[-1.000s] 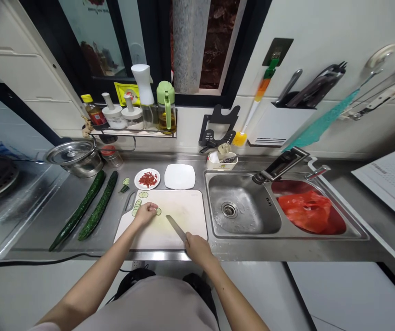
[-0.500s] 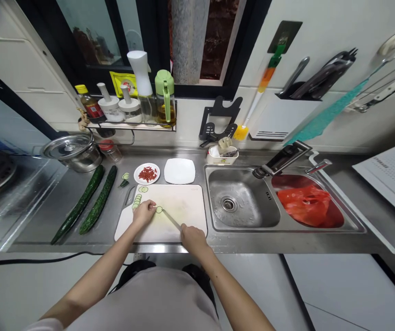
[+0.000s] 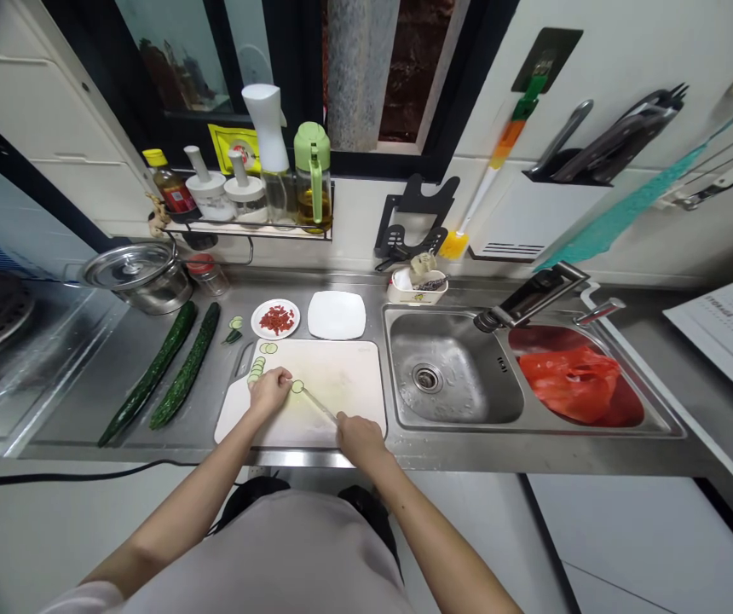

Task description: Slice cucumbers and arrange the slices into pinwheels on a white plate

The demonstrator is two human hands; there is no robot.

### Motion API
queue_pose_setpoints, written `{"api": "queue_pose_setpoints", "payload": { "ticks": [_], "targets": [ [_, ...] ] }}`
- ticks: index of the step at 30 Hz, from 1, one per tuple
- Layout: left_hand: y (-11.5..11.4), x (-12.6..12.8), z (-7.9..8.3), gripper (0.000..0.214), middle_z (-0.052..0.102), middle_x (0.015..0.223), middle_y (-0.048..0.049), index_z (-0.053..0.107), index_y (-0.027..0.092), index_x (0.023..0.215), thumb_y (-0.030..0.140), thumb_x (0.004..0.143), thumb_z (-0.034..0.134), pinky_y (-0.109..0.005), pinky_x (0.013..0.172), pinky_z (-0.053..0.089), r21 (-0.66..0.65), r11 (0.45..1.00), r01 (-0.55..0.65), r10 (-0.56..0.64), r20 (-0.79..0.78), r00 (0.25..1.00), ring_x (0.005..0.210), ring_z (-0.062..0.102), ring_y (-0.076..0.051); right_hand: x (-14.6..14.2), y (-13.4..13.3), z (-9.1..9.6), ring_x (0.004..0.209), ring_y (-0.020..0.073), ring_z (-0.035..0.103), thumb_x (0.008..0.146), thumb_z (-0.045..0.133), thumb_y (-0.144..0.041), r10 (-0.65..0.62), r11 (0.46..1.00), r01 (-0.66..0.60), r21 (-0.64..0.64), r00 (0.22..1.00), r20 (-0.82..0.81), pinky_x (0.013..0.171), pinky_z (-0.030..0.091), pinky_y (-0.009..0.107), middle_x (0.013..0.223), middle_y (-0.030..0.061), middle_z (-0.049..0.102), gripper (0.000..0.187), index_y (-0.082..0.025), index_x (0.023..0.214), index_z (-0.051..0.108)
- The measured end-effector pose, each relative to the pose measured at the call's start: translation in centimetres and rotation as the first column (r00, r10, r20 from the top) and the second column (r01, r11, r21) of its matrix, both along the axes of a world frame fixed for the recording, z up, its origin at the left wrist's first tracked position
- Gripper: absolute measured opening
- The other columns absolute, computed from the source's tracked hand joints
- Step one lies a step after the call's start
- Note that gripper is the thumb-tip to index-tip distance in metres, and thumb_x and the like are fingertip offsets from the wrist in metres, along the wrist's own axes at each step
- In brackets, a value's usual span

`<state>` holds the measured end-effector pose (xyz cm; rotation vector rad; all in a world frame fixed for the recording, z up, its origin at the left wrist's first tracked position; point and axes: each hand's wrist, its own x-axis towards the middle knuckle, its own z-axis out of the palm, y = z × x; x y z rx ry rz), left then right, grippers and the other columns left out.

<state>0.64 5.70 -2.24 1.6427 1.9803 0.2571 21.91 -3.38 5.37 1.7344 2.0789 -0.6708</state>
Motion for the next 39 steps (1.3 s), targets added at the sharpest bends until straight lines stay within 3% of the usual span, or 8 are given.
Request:
{"api": "queue_pose_setpoints", "payload": {
  "ticks": [14, 24, 39],
  "targets": [
    [-0.1, 0.0, 0.0, 0.017, 0.07, 0.094, -0.0016, 0.066, 0.027, 0.093, 0.026, 0.08, 0.055, -0.038, 0.087, 0.034, 0.004, 1.0, 0.005, -0.005, -0.014, 1.0, 0.096, 0.06, -0.022, -0.7, 0.6, -0.2, 0.092, 0.0255, 0.066, 0.09, 0.034, -0.011, 0.015, 0.998, -0.015, -0.067, 1.0, 0.007, 0.071, 0.043, 0.032, 0.098, 0.0162, 0.068, 0.03, -0.015, 0.112, 0.054],
    [0.0, 0.0, 0.5, 0.016, 0.07, 0.094, -0.0014, 0.065, 0.026, 0.092, 0.027, 0.08, 0.055, -0.037, 0.086, 0.034, -0.013, 1.0, 0.011, -0.011, -0.006, 1.0, 0.096, 0.06, -0.022, -1.2, 1.5, -0.4, 0.094, 0.0256, 0.066, 0.088, 0.037, -0.01, 0.035, 0.998, -0.035, -0.051, 0.999, -0.003, 0.071, 0.045, 0.032, 0.098, 0.0155, 0.068, 0.03, -0.015, 0.111, 0.054],
    [0.2, -0.1, -0.1, 0.016, 0.071, 0.097, -0.0014, 0.066, 0.027, 0.092, 0.028, 0.081, 0.055, -0.038, 0.088, 0.032, -0.01, 1.0, 0.014, -0.014, -0.025, 1.0, 0.098, 0.06, -0.022, -1.7, 2.0, -0.3, 0.093, 0.0261, 0.066, 0.088, 0.038, -0.01, 0.061, 0.998, -0.061, -0.028, 0.998, -0.002, 0.071, 0.045, 0.033, 0.098, 0.0164, 0.067, 0.027, -0.015, 0.109, 0.054]
  ]
}}
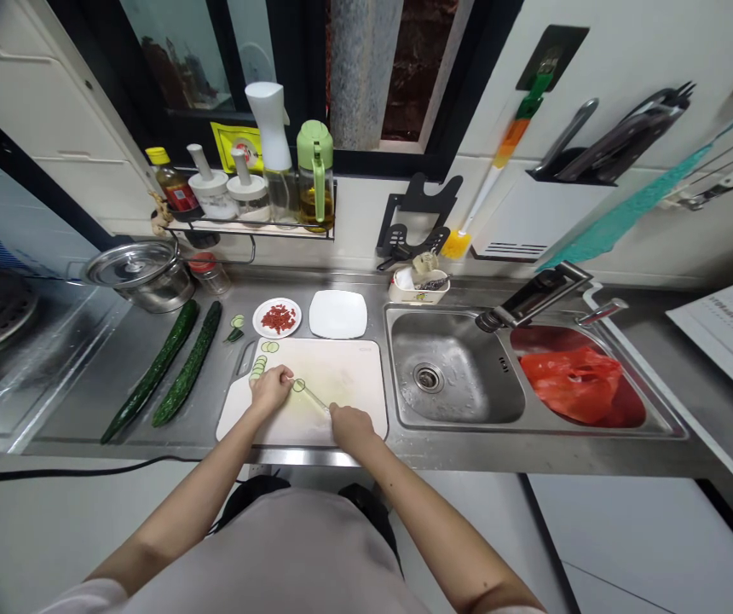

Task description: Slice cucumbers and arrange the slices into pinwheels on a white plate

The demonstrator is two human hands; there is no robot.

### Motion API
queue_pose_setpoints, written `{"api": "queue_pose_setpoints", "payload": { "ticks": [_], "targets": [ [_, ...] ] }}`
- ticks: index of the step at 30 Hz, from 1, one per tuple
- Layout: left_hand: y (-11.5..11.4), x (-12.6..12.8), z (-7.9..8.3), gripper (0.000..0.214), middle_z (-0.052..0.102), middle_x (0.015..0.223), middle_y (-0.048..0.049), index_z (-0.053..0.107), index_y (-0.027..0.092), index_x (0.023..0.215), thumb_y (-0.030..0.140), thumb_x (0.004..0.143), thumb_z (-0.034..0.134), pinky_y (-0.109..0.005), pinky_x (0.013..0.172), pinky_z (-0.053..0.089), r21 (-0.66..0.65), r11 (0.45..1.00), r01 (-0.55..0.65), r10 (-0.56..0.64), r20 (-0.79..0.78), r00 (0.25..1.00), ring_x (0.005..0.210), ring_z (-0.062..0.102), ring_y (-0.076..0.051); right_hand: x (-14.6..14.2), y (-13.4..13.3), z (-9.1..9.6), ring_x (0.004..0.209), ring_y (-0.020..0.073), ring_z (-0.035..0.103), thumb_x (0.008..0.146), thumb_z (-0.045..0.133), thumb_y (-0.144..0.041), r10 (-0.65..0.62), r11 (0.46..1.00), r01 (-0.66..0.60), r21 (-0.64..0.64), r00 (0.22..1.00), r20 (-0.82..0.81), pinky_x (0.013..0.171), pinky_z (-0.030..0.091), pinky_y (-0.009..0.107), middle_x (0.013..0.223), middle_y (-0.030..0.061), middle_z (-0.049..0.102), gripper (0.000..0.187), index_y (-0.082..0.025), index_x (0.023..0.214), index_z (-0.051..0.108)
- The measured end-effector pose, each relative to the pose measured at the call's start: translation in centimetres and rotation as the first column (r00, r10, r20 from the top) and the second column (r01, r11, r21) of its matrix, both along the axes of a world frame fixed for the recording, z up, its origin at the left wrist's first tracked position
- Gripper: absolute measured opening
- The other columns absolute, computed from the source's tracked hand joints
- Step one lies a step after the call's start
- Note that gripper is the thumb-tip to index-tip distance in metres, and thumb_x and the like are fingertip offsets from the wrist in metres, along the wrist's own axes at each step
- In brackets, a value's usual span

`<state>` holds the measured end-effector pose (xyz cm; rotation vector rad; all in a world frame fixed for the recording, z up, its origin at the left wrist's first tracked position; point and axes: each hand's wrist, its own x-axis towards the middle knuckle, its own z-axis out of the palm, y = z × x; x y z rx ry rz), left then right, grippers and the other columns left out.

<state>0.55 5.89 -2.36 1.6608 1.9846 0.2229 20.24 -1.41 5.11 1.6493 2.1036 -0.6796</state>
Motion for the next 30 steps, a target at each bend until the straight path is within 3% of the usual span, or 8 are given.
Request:
{"api": "queue_pose_setpoints", "payload": {
  "ticks": [19, 30],
  "targets": [
    [-0.1, 0.0, 0.3, 0.016, 0.07, 0.093, -0.0008, 0.065, 0.027, 0.093, 0.028, 0.08, 0.056, -0.039, 0.088, 0.033, 0.001, 1.0, -0.007, 0.007, 0.02, 1.0, 0.097, 0.06, -0.021, -0.5, -0.2, 0.1, 0.096, 0.0243, 0.066, 0.088, 0.038, -0.008, -0.007, 1.0, 0.007, 0.019, 1.0, 0.018, 0.073, 0.046, 0.031, 0.096, 0.0166, 0.068, 0.029, -0.014, 0.111, 0.053],
    [-1.1, -0.1, 0.6, 0.023, 0.064, 0.1, -0.0036, 0.062, 0.028, 0.102, 0.031, 0.08, 0.057, -0.038, 0.087, 0.035, 0.009, 0.997, 0.075, -0.075, -0.004, 0.997, 0.101, 0.056, -0.023, 0.8, -1.5, -0.5, 0.095, 0.0257, 0.066, 0.09, 0.036, -0.013, -0.033, 0.999, 0.033, 0.0, 0.999, 0.006, 0.074, 0.045, 0.033, 0.097, 0.0169, 0.068, 0.028, -0.014, 0.112, 0.054]
  ]
}}
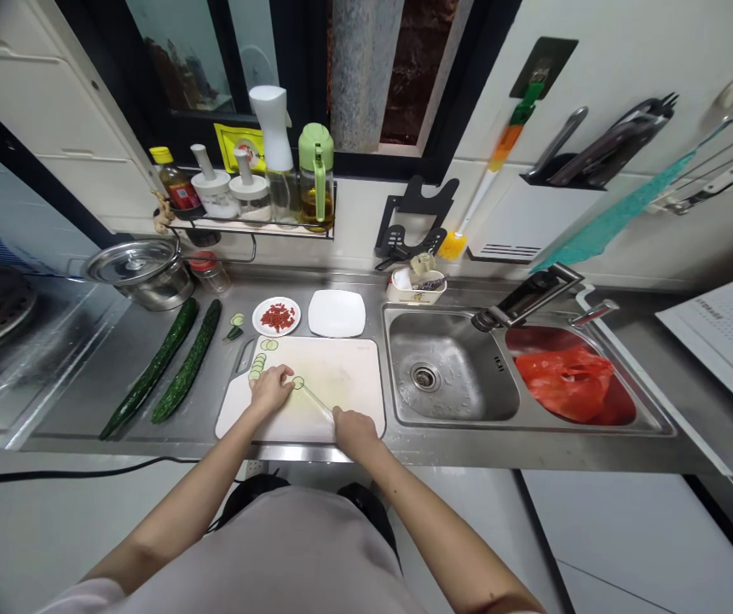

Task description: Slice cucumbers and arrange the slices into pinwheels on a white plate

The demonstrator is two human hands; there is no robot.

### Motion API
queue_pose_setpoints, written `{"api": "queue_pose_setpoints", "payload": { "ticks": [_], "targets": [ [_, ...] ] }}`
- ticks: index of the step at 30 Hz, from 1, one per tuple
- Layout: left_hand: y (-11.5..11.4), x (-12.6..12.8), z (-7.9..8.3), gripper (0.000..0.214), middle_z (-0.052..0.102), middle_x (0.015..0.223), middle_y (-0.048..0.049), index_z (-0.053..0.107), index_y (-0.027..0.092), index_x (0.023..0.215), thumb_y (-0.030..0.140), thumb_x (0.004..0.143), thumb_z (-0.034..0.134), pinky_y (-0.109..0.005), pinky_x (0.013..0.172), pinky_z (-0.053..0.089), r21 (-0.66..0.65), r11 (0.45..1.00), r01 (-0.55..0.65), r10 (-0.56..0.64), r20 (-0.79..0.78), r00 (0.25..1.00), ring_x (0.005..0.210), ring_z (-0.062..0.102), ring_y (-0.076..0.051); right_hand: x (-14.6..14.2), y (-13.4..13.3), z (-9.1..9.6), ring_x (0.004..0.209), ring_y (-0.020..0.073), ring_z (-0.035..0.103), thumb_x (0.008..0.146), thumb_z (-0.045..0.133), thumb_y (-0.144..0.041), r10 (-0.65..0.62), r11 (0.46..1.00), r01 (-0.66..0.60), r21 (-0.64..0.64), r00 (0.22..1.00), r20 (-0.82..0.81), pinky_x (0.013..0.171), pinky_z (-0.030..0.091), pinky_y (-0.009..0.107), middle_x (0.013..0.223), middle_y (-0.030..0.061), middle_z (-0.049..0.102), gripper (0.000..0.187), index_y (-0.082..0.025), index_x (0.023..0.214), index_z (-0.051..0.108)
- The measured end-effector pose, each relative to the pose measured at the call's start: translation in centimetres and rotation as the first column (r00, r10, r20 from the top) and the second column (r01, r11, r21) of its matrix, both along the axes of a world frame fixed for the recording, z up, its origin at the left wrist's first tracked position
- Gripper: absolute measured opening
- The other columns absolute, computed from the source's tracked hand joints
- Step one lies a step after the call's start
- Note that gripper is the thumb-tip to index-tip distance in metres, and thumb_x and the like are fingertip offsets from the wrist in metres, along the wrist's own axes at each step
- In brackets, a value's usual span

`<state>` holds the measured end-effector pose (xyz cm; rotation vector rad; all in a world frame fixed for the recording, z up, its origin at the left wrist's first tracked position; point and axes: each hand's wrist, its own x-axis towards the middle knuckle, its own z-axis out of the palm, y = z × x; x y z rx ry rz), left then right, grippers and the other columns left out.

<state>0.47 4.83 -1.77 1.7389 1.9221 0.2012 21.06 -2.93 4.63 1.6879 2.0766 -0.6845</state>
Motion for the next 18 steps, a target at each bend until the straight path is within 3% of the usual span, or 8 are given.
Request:
{"api": "queue_pose_setpoints", "payload": {
  "ticks": [18],
  "targets": [
    [0.4, 0.1, 0.3, 0.022, 0.064, 0.101, -0.0039, 0.061, 0.028, 0.102, 0.032, 0.081, 0.057, -0.039, 0.089, 0.035, -0.049, 0.999, 0.007, -0.007, -0.011, 1.0, 0.1, 0.056, -0.023, -1.4, 1.2, 0.7, 0.098, 0.0259, 0.065, 0.086, 0.038, -0.006, 0.008, 1.0, -0.008, 0.001, 1.0, 0.007, 0.076, 0.046, 0.034, 0.099, 0.0178, 0.067, 0.031, -0.014, 0.113, 0.053]
  ]
}}
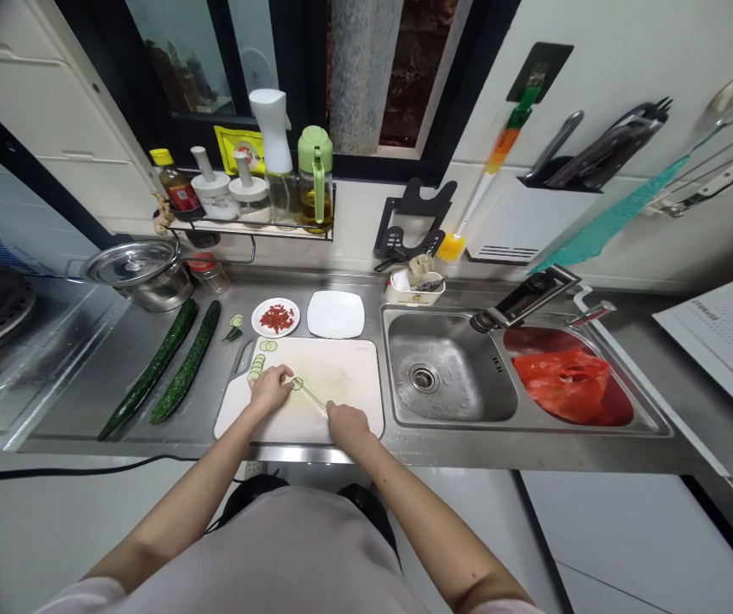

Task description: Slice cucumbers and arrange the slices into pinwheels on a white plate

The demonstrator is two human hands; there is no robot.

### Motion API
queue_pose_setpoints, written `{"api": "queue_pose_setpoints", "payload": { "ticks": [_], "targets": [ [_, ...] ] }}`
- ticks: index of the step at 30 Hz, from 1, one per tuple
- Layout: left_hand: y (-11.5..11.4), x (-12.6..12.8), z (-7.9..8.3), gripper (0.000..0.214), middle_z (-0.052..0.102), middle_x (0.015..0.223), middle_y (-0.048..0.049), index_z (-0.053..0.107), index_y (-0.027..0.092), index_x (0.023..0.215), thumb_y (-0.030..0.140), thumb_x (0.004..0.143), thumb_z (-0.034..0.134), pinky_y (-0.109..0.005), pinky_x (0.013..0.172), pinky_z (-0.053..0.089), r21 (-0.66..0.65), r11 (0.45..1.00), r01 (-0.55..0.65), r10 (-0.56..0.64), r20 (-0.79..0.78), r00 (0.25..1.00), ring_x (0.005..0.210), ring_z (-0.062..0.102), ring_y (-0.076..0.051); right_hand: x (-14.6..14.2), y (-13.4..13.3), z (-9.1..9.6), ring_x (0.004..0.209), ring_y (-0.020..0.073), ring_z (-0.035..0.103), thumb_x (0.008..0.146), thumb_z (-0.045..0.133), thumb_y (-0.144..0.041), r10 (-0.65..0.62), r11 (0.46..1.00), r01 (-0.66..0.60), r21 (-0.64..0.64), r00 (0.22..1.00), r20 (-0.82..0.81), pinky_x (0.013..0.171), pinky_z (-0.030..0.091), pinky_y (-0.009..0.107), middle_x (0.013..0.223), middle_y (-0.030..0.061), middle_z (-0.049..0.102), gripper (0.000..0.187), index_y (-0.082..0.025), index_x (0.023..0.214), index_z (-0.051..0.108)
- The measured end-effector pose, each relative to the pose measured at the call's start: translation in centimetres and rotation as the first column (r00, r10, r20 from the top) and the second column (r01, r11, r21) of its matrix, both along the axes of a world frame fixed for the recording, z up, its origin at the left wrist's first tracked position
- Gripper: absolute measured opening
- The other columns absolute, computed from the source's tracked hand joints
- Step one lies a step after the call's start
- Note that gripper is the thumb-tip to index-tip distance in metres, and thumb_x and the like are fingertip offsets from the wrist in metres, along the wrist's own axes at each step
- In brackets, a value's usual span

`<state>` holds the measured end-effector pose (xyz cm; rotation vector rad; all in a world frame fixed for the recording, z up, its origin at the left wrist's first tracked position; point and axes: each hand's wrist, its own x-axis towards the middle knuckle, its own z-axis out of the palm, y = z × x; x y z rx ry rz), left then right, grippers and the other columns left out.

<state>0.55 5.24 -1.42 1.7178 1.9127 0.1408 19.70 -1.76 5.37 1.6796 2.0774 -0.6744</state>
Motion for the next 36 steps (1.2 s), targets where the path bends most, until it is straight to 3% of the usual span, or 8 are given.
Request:
{"api": "queue_pose_setpoints", "payload": {
  "ticks": [20, 28, 36],
  "targets": [
    [-0.6, 1.0, 0.7, 0.022, 0.061, 0.11, -0.0073, 0.061, 0.027, 0.101, 0.025, 0.08, 0.054, -0.042, 0.091, 0.035, 0.019, 0.999, 0.042, -0.041, -0.066, 0.997, 0.109, 0.054, -0.026, 2.7, -3.1, 0.3, 0.095, 0.0269, 0.066, 0.088, 0.039, -0.012, -0.046, 0.999, 0.046, 0.0, 0.999, 0.011, 0.073, 0.046, 0.034, 0.098, 0.0166, 0.069, 0.028, -0.014, 0.111, 0.056],
    [-0.9, 1.3, 0.3, 0.019, 0.067, 0.097, -0.0018, 0.058, 0.024, 0.092, 0.015, 0.079, 0.049, -0.036, 0.086, 0.033, 0.034, 0.999, -0.008, 0.007, 0.039, 0.999, 0.097, 0.059, -0.02, 3.3, -3.3, 0.4, 0.094, 0.027, 0.066, 0.091, 0.036, -0.018, -0.065, 0.998, 0.065, -0.004, 0.998, -0.028, 0.072, 0.044, 0.033, 0.1, 0.0166, 0.069, 0.028, -0.016, 0.109, 0.057],
    [-1.9, 1.6, 0.4, 0.01, 0.069, 0.087, 0.001, 0.059, 0.024, 0.086, 0.02, 0.082, 0.051, -0.034, 0.086, 0.032, 0.086, 0.992, -0.097, 0.084, 0.137, 0.987, 0.088, 0.061, -0.018, 3.2, -3.1, -0.2, 0.096, 0.0246, 0.064, 0.093, 0.035, -0.024, -0.132, 0.991, 0.133, 0.021, 0.989, -0.064, 0.072, 0.04, 0.03, 0.1, 0.0129, 0.068, 0.026, -0.017, 0.108, 0.055]
  ]
}}
